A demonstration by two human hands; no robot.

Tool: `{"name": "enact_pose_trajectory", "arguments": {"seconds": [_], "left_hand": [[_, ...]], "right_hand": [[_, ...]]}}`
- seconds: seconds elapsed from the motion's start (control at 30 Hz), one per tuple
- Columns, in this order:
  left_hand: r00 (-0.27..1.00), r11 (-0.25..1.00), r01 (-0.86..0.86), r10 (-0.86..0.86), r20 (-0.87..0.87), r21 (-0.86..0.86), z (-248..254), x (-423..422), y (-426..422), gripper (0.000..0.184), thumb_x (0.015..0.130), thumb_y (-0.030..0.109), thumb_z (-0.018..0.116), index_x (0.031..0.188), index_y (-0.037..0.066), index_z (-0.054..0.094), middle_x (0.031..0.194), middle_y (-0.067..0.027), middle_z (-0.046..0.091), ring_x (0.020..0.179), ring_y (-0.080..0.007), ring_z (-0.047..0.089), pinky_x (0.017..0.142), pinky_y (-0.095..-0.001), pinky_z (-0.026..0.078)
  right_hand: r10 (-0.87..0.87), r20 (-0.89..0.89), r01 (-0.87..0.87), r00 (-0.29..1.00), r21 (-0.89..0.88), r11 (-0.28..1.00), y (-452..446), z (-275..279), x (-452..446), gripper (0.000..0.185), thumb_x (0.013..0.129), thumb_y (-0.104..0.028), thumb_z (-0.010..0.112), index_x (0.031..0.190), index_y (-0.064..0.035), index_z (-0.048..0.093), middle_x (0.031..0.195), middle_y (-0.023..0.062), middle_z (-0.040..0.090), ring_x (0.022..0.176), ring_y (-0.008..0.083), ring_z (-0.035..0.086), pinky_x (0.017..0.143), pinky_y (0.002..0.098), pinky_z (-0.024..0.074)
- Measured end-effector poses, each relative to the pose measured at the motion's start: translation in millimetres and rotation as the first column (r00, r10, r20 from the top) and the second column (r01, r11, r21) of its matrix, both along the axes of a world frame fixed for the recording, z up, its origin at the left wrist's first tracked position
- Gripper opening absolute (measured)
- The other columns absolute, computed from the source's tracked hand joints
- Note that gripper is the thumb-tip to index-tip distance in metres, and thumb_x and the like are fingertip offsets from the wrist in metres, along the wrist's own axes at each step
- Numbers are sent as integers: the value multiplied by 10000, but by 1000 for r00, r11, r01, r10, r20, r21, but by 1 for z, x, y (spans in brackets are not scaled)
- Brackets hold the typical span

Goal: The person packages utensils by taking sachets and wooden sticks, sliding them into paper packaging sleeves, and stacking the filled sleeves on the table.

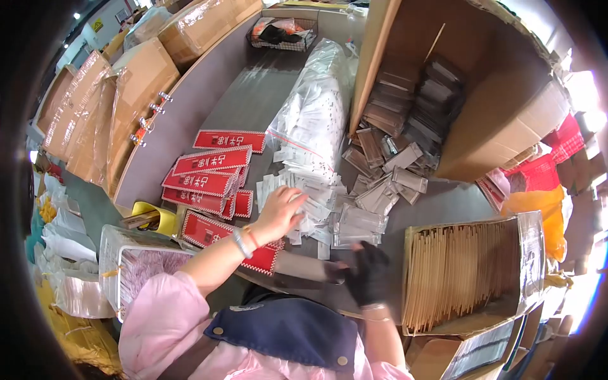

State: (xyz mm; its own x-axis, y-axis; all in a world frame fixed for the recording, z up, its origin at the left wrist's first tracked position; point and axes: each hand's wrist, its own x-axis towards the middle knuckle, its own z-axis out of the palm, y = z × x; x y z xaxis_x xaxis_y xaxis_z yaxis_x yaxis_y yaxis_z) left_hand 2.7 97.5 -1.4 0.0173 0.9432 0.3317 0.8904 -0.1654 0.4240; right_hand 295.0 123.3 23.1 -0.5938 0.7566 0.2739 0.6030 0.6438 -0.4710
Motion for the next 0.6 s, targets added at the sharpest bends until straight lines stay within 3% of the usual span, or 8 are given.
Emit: {"name": "enact_pose_trajectory", "arguments": {"seconds": [0.03,0.13,0.2,0.27,0.33,0.43,0.53,0.6], "left_hand": [[1000,1000,10,-10,2,10,-9,-2,9,532,702,157,790,1195,65,611,1177,-113,566,1110,-324,505,955,-465,385],[984,1000,24,-23,-179,6,-17,-11,30,328,702,150,779,1011,111,677,1042,-46,582,1009,-269,524,864,-419,401],[983,994,104,-98,-155,34,-10,-14,31,225,702,153,776,909,145,688,952,-15,593,967,-244,536,822,-389,395],[986,990,133,-136,-95,-39,-7,-6,35,188,706,141,769,856,120,658,895,-23,599,980,-250,546,852,-412,406],[941,964,259,-238,239,-61,-11,13,48,114,746,158,726,773,107,628,877,-26,588,969,-260,543,847,-427,419],[959,973,228,-222,176,-17,-15,66,69,165,751,154,742,839,100,613,970,-49,581,1023,-279,530,871,-445,418],[984,985,170,-170,-43,-9,-12,91,80,281,735,179,767,972,104,635,1089,-59,553,1076,-284,505,891,-440,393],[975,979,185,-193,-112,-81,-15,93,84,370,719,216,780,1050,104,657,1081,-48,555,1058,-265,504,889,-428,377]], "right_hand": [[-144,-34,137,989,-156,978,6,10,21,514,730,-213,788,1184,-81,586,1177,161,605,1087,370,565,953,473,432],[-414,-112,426,903,126,896,24,-4,110,421,735,-85,757,1132,-35,629,1114,162,637,1059,346,599,973,422,469],[-615,-129,618,778,-25,786,34,-15,180,312,821,-84,744,1101,2,634,1098,157,643,1044,324,606,960,400,475],[-768,63,765,638,57,641,33,-12,223,368,855,-193,726,1144,18,637,1118,177,658,1051,333,615,951,398,476],[-781,309,791,543,126,599,31,-25,249,381,856,-270,703,1119,0,648,1102,184,659,1063,347,619,931,419,483],[-660,623,846,420,-5,534,45,0,234,349,833,-263,670,1085,-23,642,1101,187,642,1058,363,608,896,452,486],[-744,359,753,564,146,641,39,-24,244,195,799,-147,646,946,-20,629,1012,191,641,955,377,623,828,471,495],[-763,398,800,510,105,590,41,-24,245,189,782,-133,636,933,-21,623,978,186,636,931,371,625,828,470,495]]}}
